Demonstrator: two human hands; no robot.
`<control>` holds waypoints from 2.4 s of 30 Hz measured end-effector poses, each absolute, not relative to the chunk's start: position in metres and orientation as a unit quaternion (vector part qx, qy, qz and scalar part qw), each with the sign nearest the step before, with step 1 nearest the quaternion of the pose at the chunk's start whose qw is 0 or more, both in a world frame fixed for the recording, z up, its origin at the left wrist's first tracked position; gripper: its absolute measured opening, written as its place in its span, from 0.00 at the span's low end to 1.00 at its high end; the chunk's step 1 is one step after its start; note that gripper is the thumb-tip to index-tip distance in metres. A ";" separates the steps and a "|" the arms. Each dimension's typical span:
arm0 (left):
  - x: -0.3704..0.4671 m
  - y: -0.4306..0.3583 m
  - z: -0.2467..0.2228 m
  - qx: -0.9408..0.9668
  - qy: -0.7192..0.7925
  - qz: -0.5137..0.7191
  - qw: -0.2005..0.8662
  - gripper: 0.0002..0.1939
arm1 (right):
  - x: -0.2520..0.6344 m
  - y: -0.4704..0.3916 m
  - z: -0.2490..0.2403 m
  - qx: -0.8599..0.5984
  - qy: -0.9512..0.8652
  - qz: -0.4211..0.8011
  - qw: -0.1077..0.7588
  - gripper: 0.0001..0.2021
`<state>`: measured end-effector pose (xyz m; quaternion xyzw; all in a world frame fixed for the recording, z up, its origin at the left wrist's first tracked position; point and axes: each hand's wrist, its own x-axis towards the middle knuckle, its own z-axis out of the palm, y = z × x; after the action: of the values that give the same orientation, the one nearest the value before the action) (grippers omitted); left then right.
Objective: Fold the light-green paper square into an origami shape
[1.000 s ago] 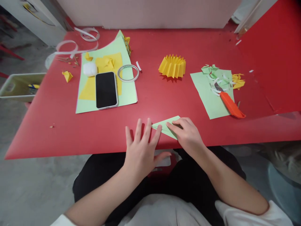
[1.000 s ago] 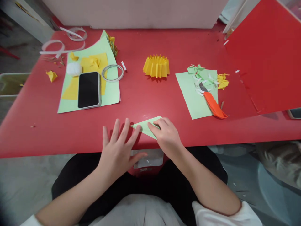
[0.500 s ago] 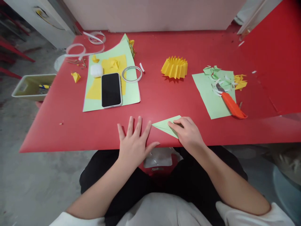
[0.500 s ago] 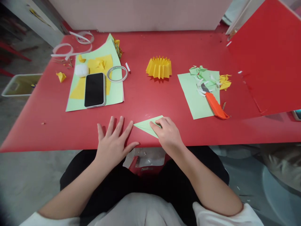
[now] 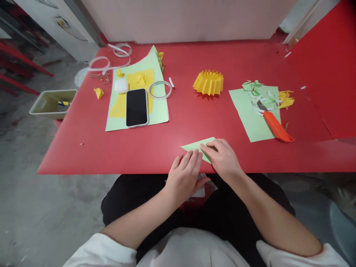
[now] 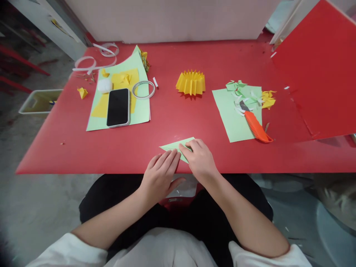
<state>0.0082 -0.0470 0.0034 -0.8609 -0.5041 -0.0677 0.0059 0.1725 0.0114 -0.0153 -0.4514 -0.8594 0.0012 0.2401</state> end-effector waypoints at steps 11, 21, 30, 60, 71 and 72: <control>0.000 -0.047 0.003 -0.824 -0.558 -0.093 0.030 0.33 | 0.173 0.011 -0.018 -0.460 -0.857 0.027 0.231 0.14; -0.001 -0.046 0.000 -0.821 -0.560 -0.106 0.042 0.34 | 0.173 0.011 -0.017 -0.449 -0.869 -0.008 0.207 0.14; -0.003 -0.046 -0.007 -0.821 -0.547 -0.140 0.082 0.34 | 0.154 0.011 0.000 -0.379 -0.903 0.073 0.189 0.15; -0.008 -0.046 0.003 -0.804 -0.584 -0.113 0.018 0.34 | 0.152 0.011 -0.011 -0.381 -0.904 0.045 0.188 0.19; -0.031 -0.046 0.003 -0.802 -0.571 -0.175 -0.016 0.29 | 0.149 0.010 -0.014 -0.383 -0.903 0.020 0.193 0.18; -0.029 -0.044 0.002 -0.816 -0.550 -0.179 -0.013 0.29 | 0.148 0.009 -0.013 -0.384 -0.902 0.023 0.196 0.17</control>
<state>-0.0291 -0.0441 0.0020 -0.8156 -0.5502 -0.1787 -0.0130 0.1476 0.0093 -0.0135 -0.3843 -0.9019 0.0226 0.1961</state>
